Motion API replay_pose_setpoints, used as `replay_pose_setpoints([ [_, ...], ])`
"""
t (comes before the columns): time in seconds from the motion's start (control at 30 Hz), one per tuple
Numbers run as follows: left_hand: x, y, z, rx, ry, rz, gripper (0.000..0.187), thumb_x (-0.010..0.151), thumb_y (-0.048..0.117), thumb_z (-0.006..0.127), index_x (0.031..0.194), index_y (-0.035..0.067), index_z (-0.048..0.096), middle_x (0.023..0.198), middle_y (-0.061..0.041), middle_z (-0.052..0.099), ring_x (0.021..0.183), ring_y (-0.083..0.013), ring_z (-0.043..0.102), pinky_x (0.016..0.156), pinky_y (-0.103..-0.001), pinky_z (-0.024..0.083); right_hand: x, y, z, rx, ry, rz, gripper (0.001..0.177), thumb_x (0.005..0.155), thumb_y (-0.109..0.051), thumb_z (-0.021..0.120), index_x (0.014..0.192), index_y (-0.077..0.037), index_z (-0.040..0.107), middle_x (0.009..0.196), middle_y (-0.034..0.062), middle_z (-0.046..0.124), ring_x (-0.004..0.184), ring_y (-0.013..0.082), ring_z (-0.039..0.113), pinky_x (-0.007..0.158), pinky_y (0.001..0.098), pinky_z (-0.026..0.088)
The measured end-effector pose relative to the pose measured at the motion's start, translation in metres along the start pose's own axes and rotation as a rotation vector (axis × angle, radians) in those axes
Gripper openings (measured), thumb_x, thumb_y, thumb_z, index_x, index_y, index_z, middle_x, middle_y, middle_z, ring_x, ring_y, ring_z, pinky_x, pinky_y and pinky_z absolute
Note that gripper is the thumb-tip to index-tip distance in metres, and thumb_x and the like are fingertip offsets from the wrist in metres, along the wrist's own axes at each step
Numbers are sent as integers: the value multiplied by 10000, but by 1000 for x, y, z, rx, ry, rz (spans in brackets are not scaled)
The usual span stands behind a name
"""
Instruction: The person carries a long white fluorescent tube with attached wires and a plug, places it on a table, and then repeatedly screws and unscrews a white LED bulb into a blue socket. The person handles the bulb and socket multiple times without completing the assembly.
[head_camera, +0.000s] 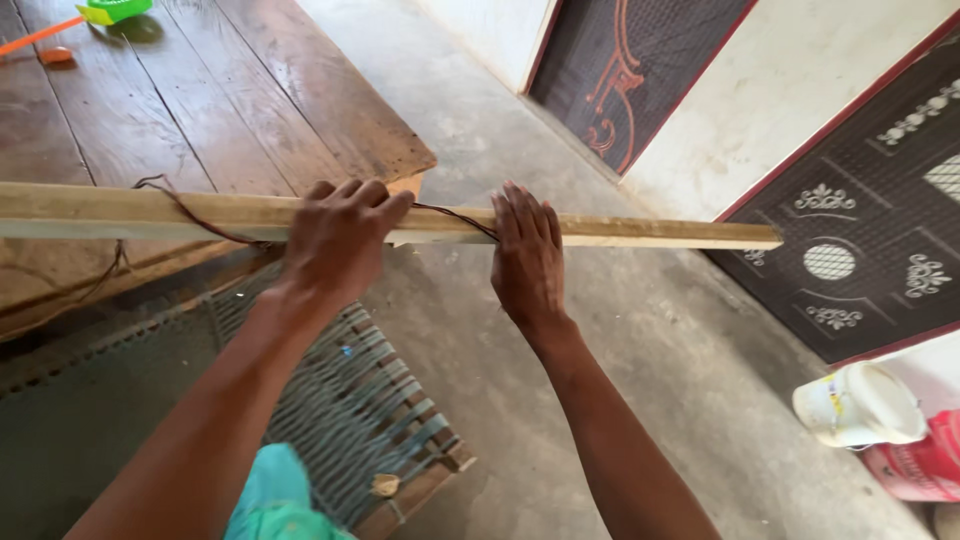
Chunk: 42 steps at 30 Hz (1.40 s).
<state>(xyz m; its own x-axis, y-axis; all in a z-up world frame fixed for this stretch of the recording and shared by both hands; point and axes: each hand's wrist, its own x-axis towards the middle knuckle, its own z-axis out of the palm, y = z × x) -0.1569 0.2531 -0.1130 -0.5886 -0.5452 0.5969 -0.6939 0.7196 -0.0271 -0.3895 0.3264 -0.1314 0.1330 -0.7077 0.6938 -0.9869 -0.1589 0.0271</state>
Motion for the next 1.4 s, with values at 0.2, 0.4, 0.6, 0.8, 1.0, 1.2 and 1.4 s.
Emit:
replay_pose_setpoints([
  [0.2,19,87,-13,6,-95,31,486,858,-24,637,1309,157,668,1094,-53,698,1058,-219,648,894,-411,491,-45,56,-44,5,42,23,406,982,15,540,1388,16,556,1418,168,584,1405,336,487,1200,489,334],
  [0.4,51,142,2,-9,-185,137,625,868,-46,620,1425,236,588,1096,-41,670,1039,-209,613,912,-397,468,-76,108,-66,-15,63,80,439,928,13,545,1366,29,558,1404,179,594,1387,347,495,1174,482,349],
  [0.6,88,184,52,-37,-118,196,601,845,-32,643,1393,213,609,1134,-39,668,1083,-219,613,908,-400,472,-98,181,-62,-67,-19,98,496,879,28,547,1375,21,556,1406,185,596,1377,345,502,1168,470,362],
  [0.8,125,221,102,-131,15,127,498,842,-36,633,1296,165,673,1105,-22,694,1058,-225,635,884,-424,497,-99,263,-50,-130,-33,64,517,914,-22,621,1423,5,533,1463,193,570,1404,344,474,1194,452,342],
  [1.0,174,257,126,-137,78,91,435,860,-44,646,1260,118,703,1079,-32,693,1010,-222,647,867,-404,508,-80,324,-70,-126,-131,245,692,827,-139,732,1451,7,473,1521,185,440,1441,353,355,1194,505,234],
  [1.2,206,264,141,-118,64,51,414,837,-46,654,1205,134,720,1020,-19,682,1015,-226,642,857,-424,496,-72,340,-50,104,-134,-3,755,855,-180,728,1489,83,413,1570,225,408,1476,369,336,1213,490,232],
  [1.4,246,267,185,-89,28,26,391,843,-40,638,1182,132,729,1019,-16,681,1005,-220,633,848,-415,493,-64,423,-27,25,-113,124,701,850,-168,718,1448,68,438,1513,229,462,1438,373,390,1194,494,273],
])
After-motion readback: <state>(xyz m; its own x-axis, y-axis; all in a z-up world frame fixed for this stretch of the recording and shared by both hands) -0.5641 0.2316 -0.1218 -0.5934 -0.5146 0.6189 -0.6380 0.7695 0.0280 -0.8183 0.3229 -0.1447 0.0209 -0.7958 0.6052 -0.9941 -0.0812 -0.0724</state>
